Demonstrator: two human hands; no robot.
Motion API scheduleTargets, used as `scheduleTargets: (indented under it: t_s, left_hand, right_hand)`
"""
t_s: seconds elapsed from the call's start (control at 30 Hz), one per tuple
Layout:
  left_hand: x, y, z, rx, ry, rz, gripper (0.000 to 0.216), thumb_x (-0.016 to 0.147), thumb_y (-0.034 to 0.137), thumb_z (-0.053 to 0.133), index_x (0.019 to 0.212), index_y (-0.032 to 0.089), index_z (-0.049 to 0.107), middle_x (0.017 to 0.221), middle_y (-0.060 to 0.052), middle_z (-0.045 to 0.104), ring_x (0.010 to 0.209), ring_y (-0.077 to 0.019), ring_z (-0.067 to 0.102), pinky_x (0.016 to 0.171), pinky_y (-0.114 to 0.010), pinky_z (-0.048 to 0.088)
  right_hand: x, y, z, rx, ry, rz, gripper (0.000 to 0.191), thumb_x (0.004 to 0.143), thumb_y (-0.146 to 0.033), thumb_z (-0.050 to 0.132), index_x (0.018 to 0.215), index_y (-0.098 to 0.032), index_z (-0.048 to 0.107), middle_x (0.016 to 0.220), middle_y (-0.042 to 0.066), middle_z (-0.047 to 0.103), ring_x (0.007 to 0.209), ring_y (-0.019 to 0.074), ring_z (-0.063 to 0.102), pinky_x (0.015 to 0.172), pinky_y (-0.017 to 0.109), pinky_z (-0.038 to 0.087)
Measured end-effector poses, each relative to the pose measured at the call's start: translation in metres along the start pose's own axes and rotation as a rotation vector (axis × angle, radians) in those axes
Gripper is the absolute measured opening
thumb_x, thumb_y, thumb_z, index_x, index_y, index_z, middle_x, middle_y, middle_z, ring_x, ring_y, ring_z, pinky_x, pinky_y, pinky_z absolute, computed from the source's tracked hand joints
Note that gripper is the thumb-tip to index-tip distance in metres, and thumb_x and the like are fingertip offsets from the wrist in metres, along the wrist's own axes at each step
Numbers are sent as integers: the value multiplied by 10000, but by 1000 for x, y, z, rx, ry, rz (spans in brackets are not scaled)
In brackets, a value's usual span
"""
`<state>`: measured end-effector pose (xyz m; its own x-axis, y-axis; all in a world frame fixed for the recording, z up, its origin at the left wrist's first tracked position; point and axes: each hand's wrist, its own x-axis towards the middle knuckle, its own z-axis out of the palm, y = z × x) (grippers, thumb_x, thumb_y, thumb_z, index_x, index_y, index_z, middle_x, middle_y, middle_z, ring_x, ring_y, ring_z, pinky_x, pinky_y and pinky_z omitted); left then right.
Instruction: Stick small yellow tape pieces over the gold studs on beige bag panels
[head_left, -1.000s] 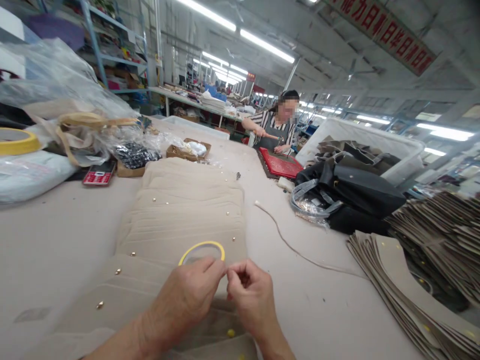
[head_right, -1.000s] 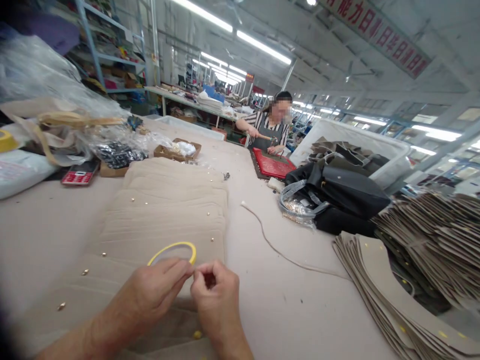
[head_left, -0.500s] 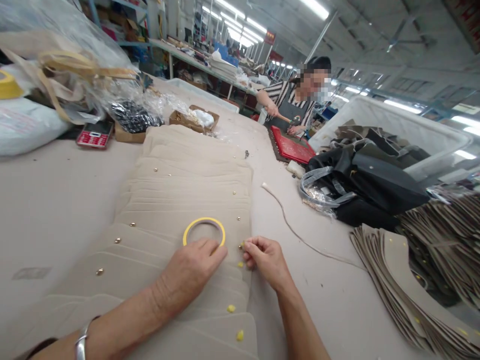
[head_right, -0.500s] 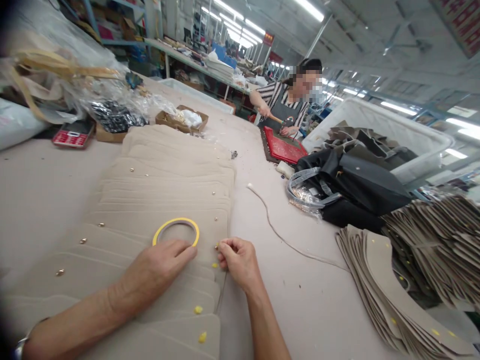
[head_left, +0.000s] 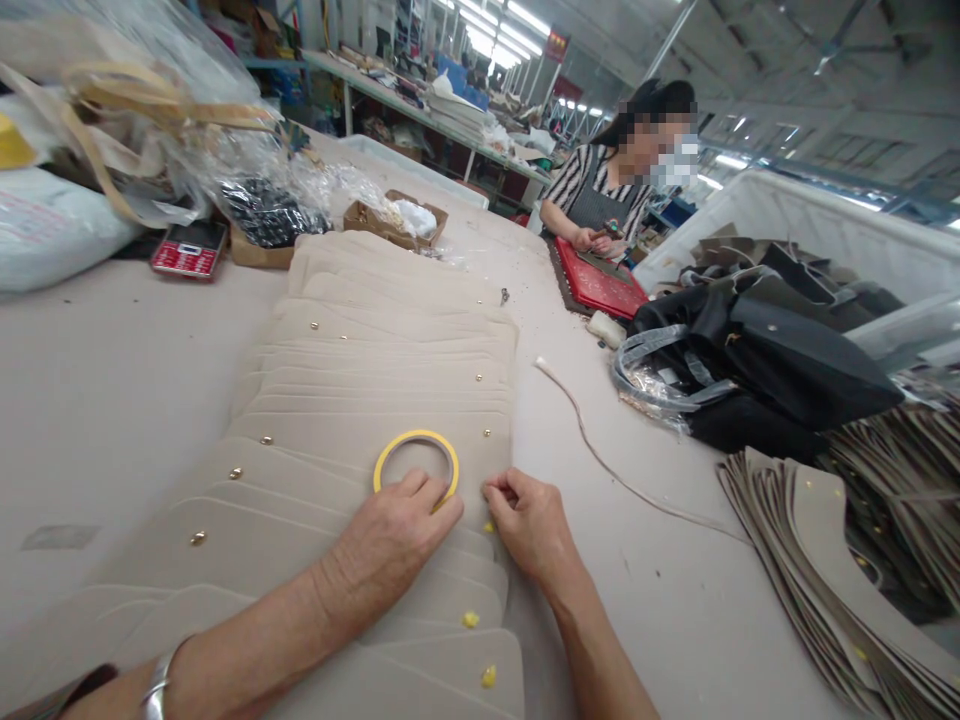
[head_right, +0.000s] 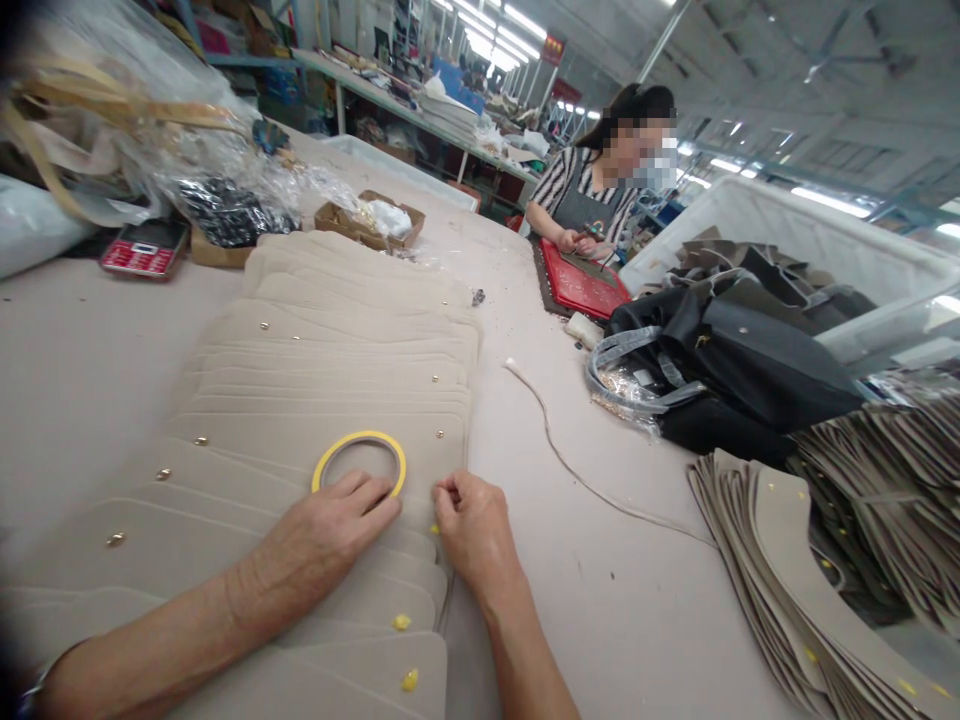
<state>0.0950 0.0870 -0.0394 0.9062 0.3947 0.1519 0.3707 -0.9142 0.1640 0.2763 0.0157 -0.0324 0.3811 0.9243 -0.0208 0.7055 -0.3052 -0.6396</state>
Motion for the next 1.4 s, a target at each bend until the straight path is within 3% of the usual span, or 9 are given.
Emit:
scheduleTargets:
  t_s: [0.13, 0.27, 0.33, 0.47, 0.77, 1.0, 1.1, 1.23, 1.4]
  left_hand:
    - [0, -2, -1, 7, -9, -9, 94, 907, 116, 509, 896, 181, 577, 913, -69, 602, 823, -243, 527, 686, -357, 497]
    - [5, -3, -7, 12, -25, -50, 86, 902, 119, 525, 866, 174, 580, 893, -70, 606, 817, -238, 528, 713, -364, 490]
    - [6, -3, -10, 18, -24, -69, 96, 903, 118, 522, 853, 175, 581, 877, -69, 605, 806, -239, 522, 724, -374, 478]
    - [7, -3, -11, 17, -17, -72, 100, 904, 123, 517, 850, 177, 581, 873, -68, 599, 808, -245, 509, 733, -383, 450]
    - [6, -6, -5, -8, 69, -26, 126, 913, 124, 474, 853, 179, 570, 843, -57, 572, 781, -231, 483, 717, -373, 425]
    - [0, -6, -12, -150, 244, 50, 211, 972, 163, 392, 876, 182, 579, 767, -26, 567, 706, -185, 526, 641, -298, 464]
    - [-2, -6, -19, -285, 344, 74, 196, 995, 216, 391, 1024, 183, 582, 797, -17, 623, 704, -149, 596, 633, -245, 506]
    - [-2, -4, -23, -365, 421, 144, 311, 1003, 239, 406, 1304, 185, 461, 1082, -51, 700, 959, -134, 673, 834, -233, 549]
    - [-3, -1, -20, -300, 420, 123, 380, 1013, 261, 371, 1378, 154, 379, 1168, -88, 692, 1038, -145, 673, 889, -236, 546]
  right_hand:
    - [-2, 3, 3, -28, 44, -18, 120, 827, -217, 554, 803, -225, 671, 633, -14, 690, 572, 153, 621, 572, 236, 425]
    - [-10, 10, 4, 230, 81, 137, 216, 833, -327, 597, 1014, -209, 582, 543, -65, 615, 431, 136, 563, 463, 222, 423]
    - [-15, 12, 2, 336, 44, 181, 212, 855, -384, 568, 962, -203, 595, 564, -49, 627, 415, 131, 553, 424, 216, 415]
    - [-19, 8, 0, 162, 63, 57, 205, 853, -328, 559, 761, -187, 677, 571, 1, 650, 523, 151, 604, 533, 236, 445]
    - [-5, 3, 10, -53, 121, -12, 187, 847, -256, 549, 766, -189, 703, 633, 3, 684, 569, 137, 609, 580, 222, 409]
    - [-10, -2, -14, -76, -160, -41, 164, 786, -187, 599, 665, -202, 708, 588, -25, 655, 558, 127, 581, 532, 217, 368]
    - [-18, -2, -20, 64, -79, -109, 144, 819, -198, 604, 802, -197, 747, 722, 8, 714, 649, 146, 629, 605, 234, 436]
    - [-31, -14, -16, 327, 139, -298, 175, 875, -167, 571, 980, -185, 710, 845, 34, 713, 722, 141, 634, 677, 244, 493]
    - [-37, -28, -11, 295, 160, -540, 196, 883, -92, 559, 1024, -182, 663, 944, 68, 704, 859, 159, 642, 773, 269, 509]
